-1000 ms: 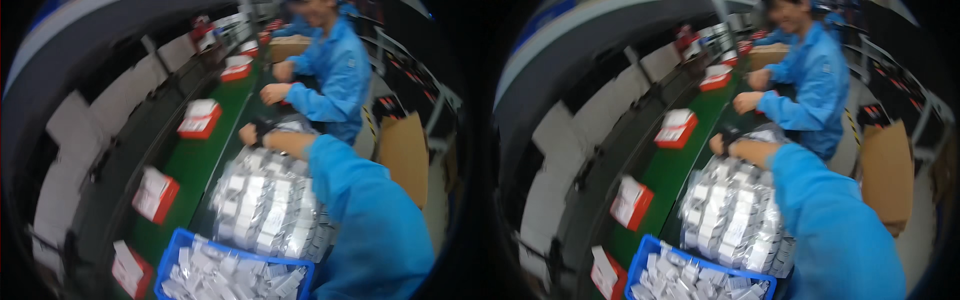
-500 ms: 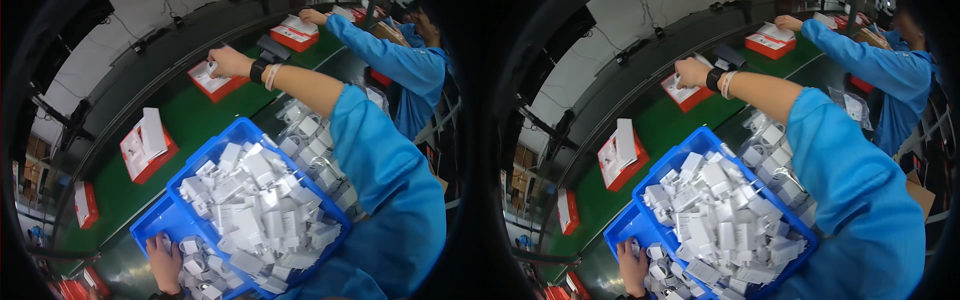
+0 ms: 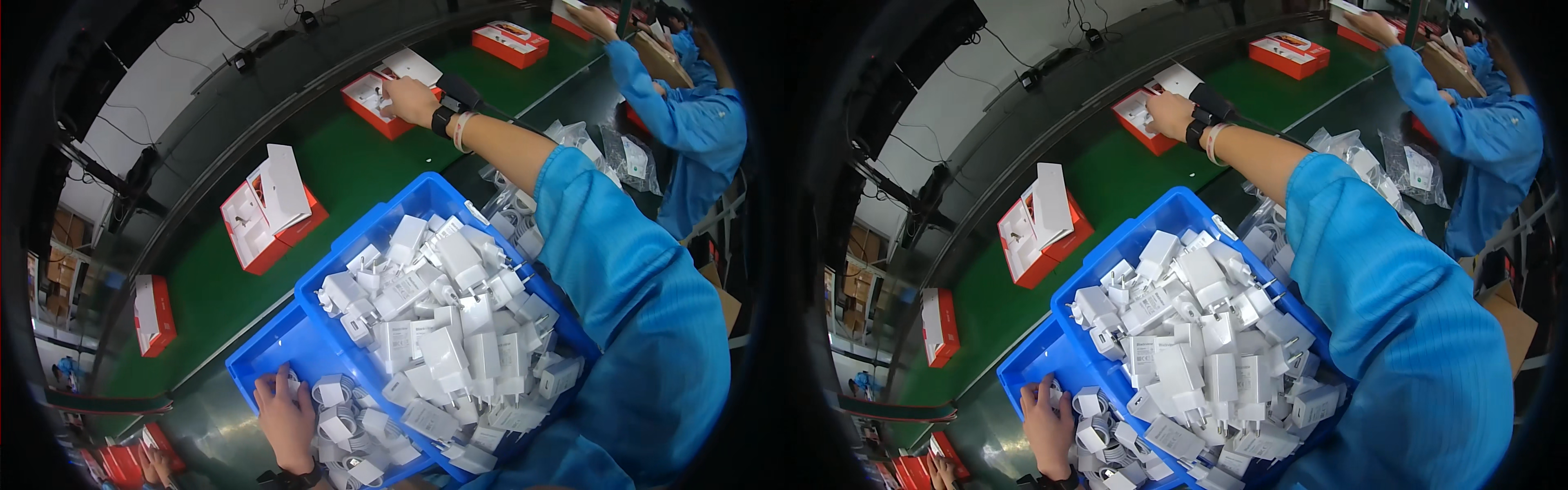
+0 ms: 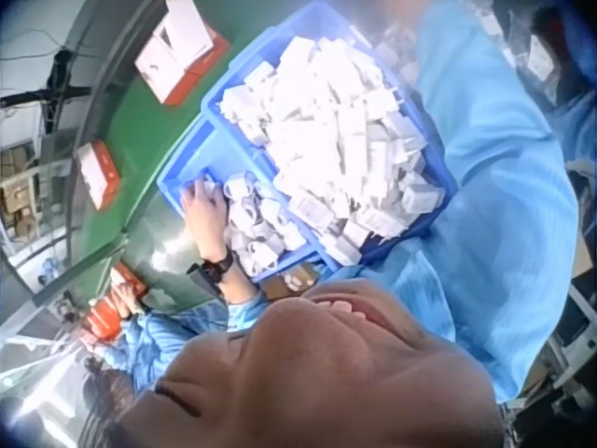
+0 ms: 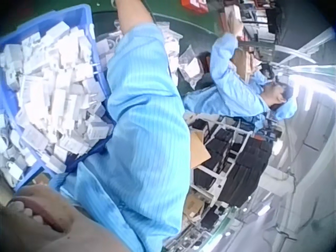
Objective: The recorder is seen assembling power adapters and cables into boxes at an assembly line.
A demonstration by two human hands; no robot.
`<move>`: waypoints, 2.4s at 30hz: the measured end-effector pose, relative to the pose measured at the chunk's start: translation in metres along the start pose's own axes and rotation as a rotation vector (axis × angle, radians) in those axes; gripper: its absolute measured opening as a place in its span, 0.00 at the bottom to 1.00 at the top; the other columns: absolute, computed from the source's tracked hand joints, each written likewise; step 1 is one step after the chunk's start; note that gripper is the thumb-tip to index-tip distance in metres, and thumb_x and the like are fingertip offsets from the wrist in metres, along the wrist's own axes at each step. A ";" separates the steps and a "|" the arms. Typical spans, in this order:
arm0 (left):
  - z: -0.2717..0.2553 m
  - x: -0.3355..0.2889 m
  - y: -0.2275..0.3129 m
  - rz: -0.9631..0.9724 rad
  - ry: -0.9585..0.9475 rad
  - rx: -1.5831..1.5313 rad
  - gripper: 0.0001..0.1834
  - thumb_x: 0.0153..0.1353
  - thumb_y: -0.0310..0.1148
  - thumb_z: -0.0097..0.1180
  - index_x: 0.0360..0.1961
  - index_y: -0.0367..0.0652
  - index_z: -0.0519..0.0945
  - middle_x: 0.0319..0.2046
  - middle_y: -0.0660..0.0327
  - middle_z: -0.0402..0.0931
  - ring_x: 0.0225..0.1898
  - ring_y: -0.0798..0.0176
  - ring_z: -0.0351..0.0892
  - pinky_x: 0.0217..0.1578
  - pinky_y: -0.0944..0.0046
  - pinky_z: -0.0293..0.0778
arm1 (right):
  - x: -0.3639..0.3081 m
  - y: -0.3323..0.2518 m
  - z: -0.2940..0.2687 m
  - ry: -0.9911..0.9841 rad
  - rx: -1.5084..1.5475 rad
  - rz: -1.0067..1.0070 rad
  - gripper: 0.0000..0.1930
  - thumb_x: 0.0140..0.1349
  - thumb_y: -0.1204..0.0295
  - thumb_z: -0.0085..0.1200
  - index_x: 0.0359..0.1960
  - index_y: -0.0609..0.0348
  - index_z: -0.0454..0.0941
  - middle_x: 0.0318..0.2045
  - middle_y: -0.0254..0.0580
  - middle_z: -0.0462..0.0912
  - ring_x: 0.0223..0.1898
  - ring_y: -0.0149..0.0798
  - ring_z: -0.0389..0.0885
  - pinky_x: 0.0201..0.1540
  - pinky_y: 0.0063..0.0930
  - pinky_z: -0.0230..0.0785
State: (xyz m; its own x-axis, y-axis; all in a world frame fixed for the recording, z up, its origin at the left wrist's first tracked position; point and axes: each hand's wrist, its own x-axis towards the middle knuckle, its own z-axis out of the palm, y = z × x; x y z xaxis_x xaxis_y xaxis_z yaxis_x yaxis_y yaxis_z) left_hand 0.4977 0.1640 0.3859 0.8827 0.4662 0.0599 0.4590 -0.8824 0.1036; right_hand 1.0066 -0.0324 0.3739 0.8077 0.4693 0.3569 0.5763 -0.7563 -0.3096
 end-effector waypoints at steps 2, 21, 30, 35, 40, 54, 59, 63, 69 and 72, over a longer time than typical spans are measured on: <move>0.000 0.000 0.000 -0.004 0.002 0.000 0.23 0.55 0.34 0.61 0.54 0.43 0.77 0.43 0.54 0.70 0.46 0.48 0.72 0.41 0.51 0.74 | -0.003 -0.002 -0.004 -0.028 -0.019 0.039 0.18 0.50 0.62 0.66 0.38 0.60 0.80 0.36 0.55 0.83 0.42 0.54 0.82 0.48 0.43 0.72; -0.013 0.004 0.000 -0.001 0.139 -0.348 0.24 0.58 0.27 0.59 0.57 0.38 0.70 0.48 0.43 0.75 0.48 0.40 0.76 0.47 0.51 0.72 | -0.056 -0.076 -0.093 -0.115 0.197 -0.434 0.15 0.62 0.61 0.53 0.39 0.61 0.82 0.34 0.47 0.85 0.37 0.45 0.84 0.41 0.33 0.75; -0.004 0.001 -0.009 0.175 0.306 -0.363 0.18 0.61 0.27 0.58 0.52 0.36 0.73 0.35 0.47 0.80 0.33 0.52 0.81 0.36 0.59 0.75 | -0.180 -0.145 -0.139 -0.672 -0.223 -0.361 0.24 0.58 0.52 0.55 0.48 0.59 0.79 0.35 0.48 0.84 0.38 0.48 0.83 0.41 0.39 0.74; 0.004 -0.006 -0.018 0.177 0.390 -0.367 0.18 0.61 0.28 0.58 0.52 0.36 0.73 0.37 0.46 0.80 0.35 0.50 0.81 0.36 0.58 0.75 | -0.187 -0.153 -0.114 -0.600 -0.164 -0.152 0.32 0.52 0.41 0.58 0.42 0.60 0.78 0.38 0.52 0.83 0.42 0.50 0.82 0.44 0.39 0.73; -0.009 -0.004 0.000 0.116 0.366 -0.383 0.20 0.61 0.30 0.56 0.54 0.38 0.71 0.47 0.48 0.76 0.46 0.43 0.77 0.44 0.52 0.74 | -0.190 -0.132 -0.117 -0.510 -0.041 -0.175 0.36 0.45 0.46 0.65 0.49 0.64 0.77 0.41 0.57 0.81 0.45 0.53 0.80 0.47 0.41 0.72; -0.014 -0.008 0.004 0.066 0.275 -0.284 0.23 0.58 0.35 0.59 0.54 0.41 0.73 0.46 0.49 0.76 0.46 0.43 0.77 0.46 0.51 0.73 | -0.207 -0.128 -0.149 -0.729 1.373 -0.051 0.29 0.57 0.80 0.53 0.61 0.56 0.59 0.42 0.44 0.80 0.38 0.30 0.75 0.37 0.26 0.67; -0.013 -0.010 0.005 0.091 0.250 -0.307 0.23 0.58 0.35 0.59 0.54 0.41 0.72 0.46 0.50 0.76 0.46 0.43 0.77 0.45 0.51 0.73 | -0.216 -0.109 -0.223 -0.617 1.645 0.136 0.12 0.67 0.66 0.47 0.46 0.61 0.68 0.37 0.46 0.76 0.38 0.37 0.76 0.39 0.31 0.71; -0.009 -0.006 0.009 0.175 0.237 -0.298 0.24 0.58 0.36 0.58 0.55 0.41 0.72 0.46 0.48 0.75 0.45 0.43 0.78 0.42 0.51 0.75 | -0.220 -0.072 -0.310 -0.530 1.642 0.119 0.17 0.70 0.61 0.43 0.50 0.64 0.67 0.39 0.50 0.76 0.39 0.41 0.79 0.40 0.31 0.74; -0.014 -0.014 0.000 0.079 0.170 -0.315 0.24 0.58 0.36 0.59 0.55 0.42 0.72 0.46 0.49 0.75 0.45 0.42 0.78 0.43 0.50 0.76 | -0.201 -0.110 -0.448 -0.219 0.896 -0.085 0.25 0.64 0.74 0.54 0.61 0.60 0.60 0.46 0.51 0.78 0.44 0.47 0.83 0.41 0.33 0.81; -0.014 -0.001 0.003 0.131 0.144 -0.362 0.24 0.58 0.37 0.59 0.55 0.42 0.72 0.45 0.49 0.75 0.44 0.42 0.78 0.42 0.50 0.76 | -0.202 -0.161 -0.489 -0.125 0.656 -0.141 0.29 0.66 0.71 0.53 0.64 0.56 0.51 0.44 0.50 0.74 0.41 0.45 0.84 0.39 0.30 0.82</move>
State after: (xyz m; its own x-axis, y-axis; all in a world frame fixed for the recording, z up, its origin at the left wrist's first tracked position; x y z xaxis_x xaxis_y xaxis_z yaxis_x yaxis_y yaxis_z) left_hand 0.4970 0.1617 0.4002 0.8964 0.3779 0.2316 0.2553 -0.8674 0.4271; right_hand 0.6899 -0.2281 0.7831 0.7052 0.6218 0.3407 0.6014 -0.2700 -0.7519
